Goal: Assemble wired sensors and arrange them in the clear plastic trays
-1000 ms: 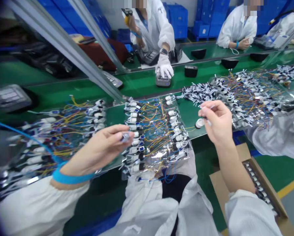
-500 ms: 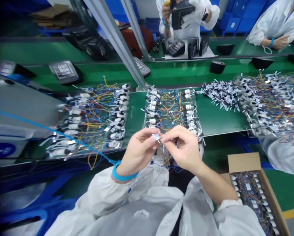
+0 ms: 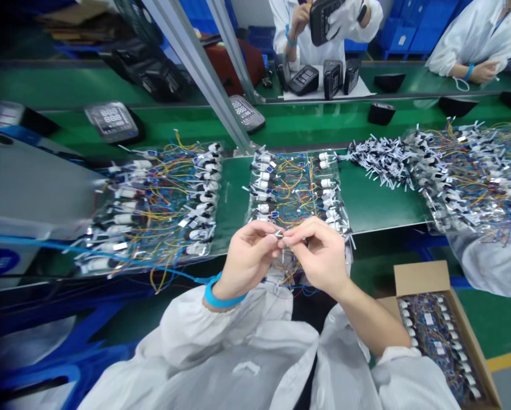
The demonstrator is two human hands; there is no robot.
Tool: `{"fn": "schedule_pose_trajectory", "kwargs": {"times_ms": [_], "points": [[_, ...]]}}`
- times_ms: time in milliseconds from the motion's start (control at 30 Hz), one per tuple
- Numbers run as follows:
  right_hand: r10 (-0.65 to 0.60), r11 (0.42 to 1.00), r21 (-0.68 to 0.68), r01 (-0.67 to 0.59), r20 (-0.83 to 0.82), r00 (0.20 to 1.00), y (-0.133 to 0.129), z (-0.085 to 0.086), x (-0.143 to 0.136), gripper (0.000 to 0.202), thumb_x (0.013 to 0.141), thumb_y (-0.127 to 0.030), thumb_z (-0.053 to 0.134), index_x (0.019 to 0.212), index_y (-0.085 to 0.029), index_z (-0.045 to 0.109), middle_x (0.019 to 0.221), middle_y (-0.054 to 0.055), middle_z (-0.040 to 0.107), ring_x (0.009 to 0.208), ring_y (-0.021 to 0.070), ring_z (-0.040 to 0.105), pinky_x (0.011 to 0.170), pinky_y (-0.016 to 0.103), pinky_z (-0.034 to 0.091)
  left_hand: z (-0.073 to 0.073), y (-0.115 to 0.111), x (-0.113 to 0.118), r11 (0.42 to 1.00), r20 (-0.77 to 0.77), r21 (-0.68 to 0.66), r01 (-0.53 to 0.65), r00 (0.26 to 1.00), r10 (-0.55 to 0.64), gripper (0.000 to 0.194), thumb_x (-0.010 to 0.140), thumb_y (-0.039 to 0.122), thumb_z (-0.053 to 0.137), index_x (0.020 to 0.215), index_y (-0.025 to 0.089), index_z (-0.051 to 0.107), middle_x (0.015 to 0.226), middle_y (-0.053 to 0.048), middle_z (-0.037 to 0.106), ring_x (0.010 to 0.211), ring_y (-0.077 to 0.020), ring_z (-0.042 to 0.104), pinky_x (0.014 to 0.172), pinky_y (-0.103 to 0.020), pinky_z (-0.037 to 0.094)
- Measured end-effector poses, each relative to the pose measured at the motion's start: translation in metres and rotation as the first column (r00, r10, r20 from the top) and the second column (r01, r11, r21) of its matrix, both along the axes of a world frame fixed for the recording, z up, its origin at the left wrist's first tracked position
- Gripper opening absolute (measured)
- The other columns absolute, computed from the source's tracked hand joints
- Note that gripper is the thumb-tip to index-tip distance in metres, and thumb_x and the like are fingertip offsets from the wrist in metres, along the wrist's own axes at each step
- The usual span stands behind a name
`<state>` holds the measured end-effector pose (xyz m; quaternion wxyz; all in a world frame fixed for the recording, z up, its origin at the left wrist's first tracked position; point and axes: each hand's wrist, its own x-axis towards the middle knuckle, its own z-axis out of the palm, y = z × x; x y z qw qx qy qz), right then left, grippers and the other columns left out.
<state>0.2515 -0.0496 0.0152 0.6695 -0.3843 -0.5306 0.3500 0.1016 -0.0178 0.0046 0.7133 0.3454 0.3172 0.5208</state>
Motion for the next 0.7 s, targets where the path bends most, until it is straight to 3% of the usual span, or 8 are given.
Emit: {"fn": "schedule_pose_trajectory", "kwargs": {"times_ms": [200, 367, 500, 700], "points": [[0.026, 1.0, -0.017, -0.027, -0.036, 0.999, 0.0, -0.004, 0.001, 0.018, 0.088, -0.008, 0.079, 0.083, -0.024, 0.074, 0.087, 0.002, 0.078, 0.084, 0.0167, 0.073, 0.078, 0.033, 0.06, -0.004, -0.002, 0.0, 1.0, -0.01, 0.007, -0.015, 1.0, 0.015, 0.028, 0.069, 0.033, 0.101, 0.081, 0.019, 0.08, 0.077, -0.003, 0.08, 0.06, -0.0107, 0.071, 0.053, -0.017, 0.055], [0.016, 0.999, -0.03, -0.018, -0.038, 0.999, 0.0, -0.005, 0.001, 0.019, 0.087, -0.007, 0.08, 0.08, -0.023, 0.073, 0.086, 0.002, 0.077, 0.084, 0.0157, 0.073, 0.078, 0.031, 0.059, -0.016, -0.001, 0.003, 0.998, -0.065, 0.011, -0.059, 0.996, 0.06, 0.031, 0.066, 0.037, 0.103, 0.08, 0.02, 0.082, 0.08, -0.004, 0.082, 0.071, -0.0128, 0.076, 0.068, -0.02, 0.062], [-0.011, 1.0, -0.021, 0.011, -0.007, 1.0, -0.001, -0.008, 0.003, 0.021, 0.086, -0.005, 0.08, 0.079, -0.023, 0.073, 0.085, 0.002, 0.078, 0.082, 0.0157, 0.073, 0.077, 0.031, 0.059, -0.02, 0.001, 0.0, 0.981, -0.163, 0.181, -0.074, 0.981, 0.104, 0.021, 0.074, 0.032, 0.098, 0.084, 0.022, 0.084, 0.085, -0.005, 0.082, 0.078, -0.0149, 0.078, 0.072, -0.022, 0.063], [0.016, 0.999, 0.04, -0.021, 0.121, 0.993, -0.002, -0.013, 0.01, 0.024, 0.087, -0.001, 0.076, 0.08, -0.024, 0.074, 0.086, 0.001, 0.08, 0.082, 0.0161, 0.075, 0.076, 0.032, 0.059, -0.005, 0.003, -0.007, 0.88, -0.276, 0.475, -0.028, 0.944, 0.18, 0.012, 0.076, 0.022, 0.095, 0.083, 0.022, 0.085, 0.083, -0.007, 0.082, 0.079, -0.0189, 0.078, 0.073, -0.029, 0.065]]}}
